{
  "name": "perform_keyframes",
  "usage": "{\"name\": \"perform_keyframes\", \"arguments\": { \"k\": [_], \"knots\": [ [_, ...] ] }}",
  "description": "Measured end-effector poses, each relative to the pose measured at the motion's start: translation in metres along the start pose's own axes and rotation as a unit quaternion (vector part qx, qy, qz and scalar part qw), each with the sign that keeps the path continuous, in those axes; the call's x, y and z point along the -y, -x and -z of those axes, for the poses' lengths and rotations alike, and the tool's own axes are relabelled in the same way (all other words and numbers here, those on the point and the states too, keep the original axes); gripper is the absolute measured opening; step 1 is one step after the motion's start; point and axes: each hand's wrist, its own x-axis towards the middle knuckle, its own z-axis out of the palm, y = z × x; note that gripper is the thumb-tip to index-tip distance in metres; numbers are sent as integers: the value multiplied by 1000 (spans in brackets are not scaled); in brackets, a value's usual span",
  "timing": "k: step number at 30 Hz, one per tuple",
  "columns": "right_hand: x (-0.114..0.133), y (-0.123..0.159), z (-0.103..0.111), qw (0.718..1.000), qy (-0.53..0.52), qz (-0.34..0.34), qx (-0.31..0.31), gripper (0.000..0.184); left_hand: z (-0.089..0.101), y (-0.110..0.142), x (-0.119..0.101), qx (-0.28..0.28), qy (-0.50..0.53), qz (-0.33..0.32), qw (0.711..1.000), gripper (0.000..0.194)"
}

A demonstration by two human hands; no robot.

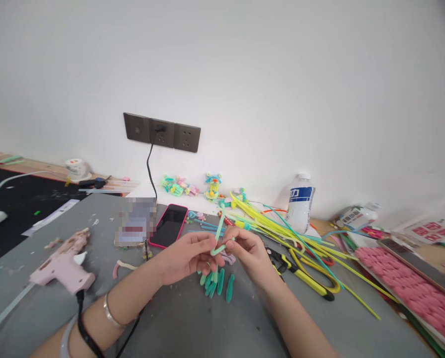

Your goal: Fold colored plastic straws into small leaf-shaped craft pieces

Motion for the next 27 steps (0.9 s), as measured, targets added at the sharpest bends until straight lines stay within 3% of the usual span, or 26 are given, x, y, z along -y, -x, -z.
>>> {"name": "perform_keyframes", "arguments": {
  "k": [8, 13, 20, 27],
  "knots": [
    [5, 7, -1, 985, -95, -29, 142, 21, 2, 6, -1, 130, -6, 115, 985, 43],
    [9, 8, -5, 984, -74, -15, 164, 27, 1, 8, 1, 211, -4, 163, 964, 43],
    [10, 6, -7, 988, -24, -20, 151, 28, 1, 6, 6, 181, -32, 136, 974, 32],
    [8, 5, -2, 991, 7, -36, 129, 31, 4, 6, 1, 155, -36, 117, 980, 50]
  ]
}}
